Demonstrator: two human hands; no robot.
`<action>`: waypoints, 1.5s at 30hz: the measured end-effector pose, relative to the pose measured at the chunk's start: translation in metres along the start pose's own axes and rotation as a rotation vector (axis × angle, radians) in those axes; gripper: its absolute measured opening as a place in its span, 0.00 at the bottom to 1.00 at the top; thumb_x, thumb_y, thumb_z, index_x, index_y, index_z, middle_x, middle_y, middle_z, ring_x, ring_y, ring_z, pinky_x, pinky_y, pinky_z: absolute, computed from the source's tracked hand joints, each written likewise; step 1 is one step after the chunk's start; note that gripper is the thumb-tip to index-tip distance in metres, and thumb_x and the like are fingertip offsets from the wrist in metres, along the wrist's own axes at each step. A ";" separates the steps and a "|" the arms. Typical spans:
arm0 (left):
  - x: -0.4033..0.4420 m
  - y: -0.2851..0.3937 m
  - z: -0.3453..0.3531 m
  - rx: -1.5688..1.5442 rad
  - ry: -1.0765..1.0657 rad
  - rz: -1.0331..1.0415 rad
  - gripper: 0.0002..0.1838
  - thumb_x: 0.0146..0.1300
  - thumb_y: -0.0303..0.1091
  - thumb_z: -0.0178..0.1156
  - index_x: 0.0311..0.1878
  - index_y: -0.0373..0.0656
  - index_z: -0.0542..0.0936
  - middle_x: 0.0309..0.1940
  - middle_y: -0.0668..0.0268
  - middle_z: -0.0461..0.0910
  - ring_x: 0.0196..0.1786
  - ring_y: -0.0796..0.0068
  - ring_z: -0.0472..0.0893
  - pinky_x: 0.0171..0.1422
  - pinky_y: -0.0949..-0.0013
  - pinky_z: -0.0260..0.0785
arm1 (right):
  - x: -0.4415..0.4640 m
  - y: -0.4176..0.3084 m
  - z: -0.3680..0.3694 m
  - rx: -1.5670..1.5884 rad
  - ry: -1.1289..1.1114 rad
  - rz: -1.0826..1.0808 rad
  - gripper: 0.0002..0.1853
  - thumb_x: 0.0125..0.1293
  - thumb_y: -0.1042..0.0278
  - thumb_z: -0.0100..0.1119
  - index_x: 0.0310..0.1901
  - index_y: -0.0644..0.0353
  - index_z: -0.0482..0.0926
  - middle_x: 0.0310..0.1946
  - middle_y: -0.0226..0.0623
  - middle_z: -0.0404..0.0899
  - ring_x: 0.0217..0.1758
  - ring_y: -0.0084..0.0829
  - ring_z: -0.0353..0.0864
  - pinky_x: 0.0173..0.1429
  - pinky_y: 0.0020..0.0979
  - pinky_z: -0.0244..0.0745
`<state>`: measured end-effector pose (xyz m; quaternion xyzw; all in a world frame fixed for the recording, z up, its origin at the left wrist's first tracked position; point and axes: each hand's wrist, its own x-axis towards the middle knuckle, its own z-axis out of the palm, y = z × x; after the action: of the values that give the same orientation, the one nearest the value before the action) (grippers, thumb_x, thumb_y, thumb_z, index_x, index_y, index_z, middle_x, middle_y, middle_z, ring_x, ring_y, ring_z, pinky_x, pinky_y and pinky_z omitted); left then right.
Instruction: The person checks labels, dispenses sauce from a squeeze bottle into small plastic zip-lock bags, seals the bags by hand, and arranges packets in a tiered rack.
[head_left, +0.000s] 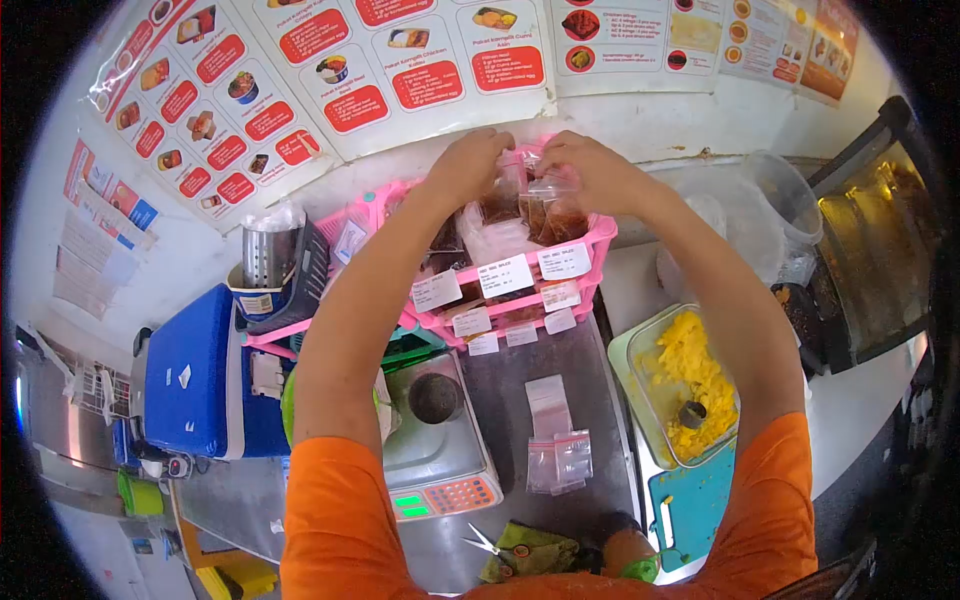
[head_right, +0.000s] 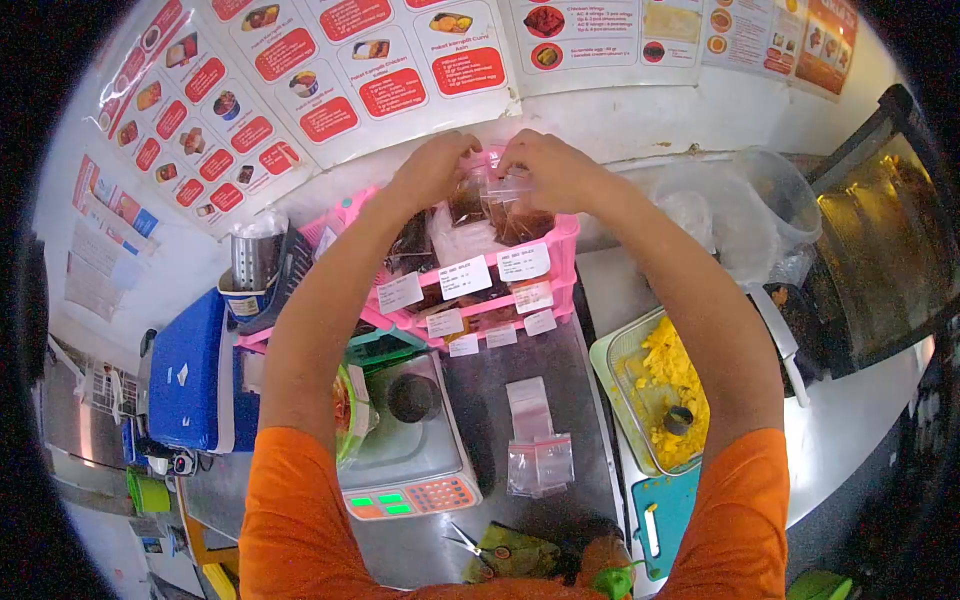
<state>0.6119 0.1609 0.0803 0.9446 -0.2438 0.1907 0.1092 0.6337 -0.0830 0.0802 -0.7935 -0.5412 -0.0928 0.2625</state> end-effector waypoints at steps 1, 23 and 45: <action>-0.003 0.008 -0.004 0.001 0.112 0.025 0.14 0.51 0.23 0.63 0.43 0.36 0.81 0.38 0.51 0.83 0.42 0.54 0.82 0.49 0.58 0.74 | -0.001 -0.002 -0.003 0.022 0.018 0.001 0.31 0.44 0.68 0.74 0.55 0.53 0.77 0.48 0.45 0.76 0.55 0.44 0.76 0.61 0.39 0.72; -0.037 0.032 -0.030 -0.774 0.279 -0.375 0.08 0.69 0.26 0.55 0.47 0.36 0.80 0.39 0.59 0.85 0.38 0.73 0.83 0.46 0.70 0.76 | -0.023 -0.001 0.004 -0.135 0.133 0.106 0.14 0.49 0.65 0.74 0.34 0.63 0.83 0.49 0.43 0.77 0.53 0.46 0.76 0.55 0.40 0.74; -0.016 0.085 0.019 -0.870 0.042 -0.584 0.08 0.67 0.26 0.58 0.46 0.34 0.78 0.38 0.58 0.85 0.36 0.74 0.85 0.38 0.72 0.78 | 0.051 0.011 -0.035 -0.260 -0.371 0.215 0.08 0.51 0.70 0.66 0.33 0.63 0.84 0.30 0.45 0.84 0.36 0.45 0.83 0.43 0.38 0.78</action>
<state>0.5622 0.0887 0.0662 0.8364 -0.0247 0.0522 0.5450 0.6686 -0.0624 0.1284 -0.8771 -0.4760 0.0141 0.0628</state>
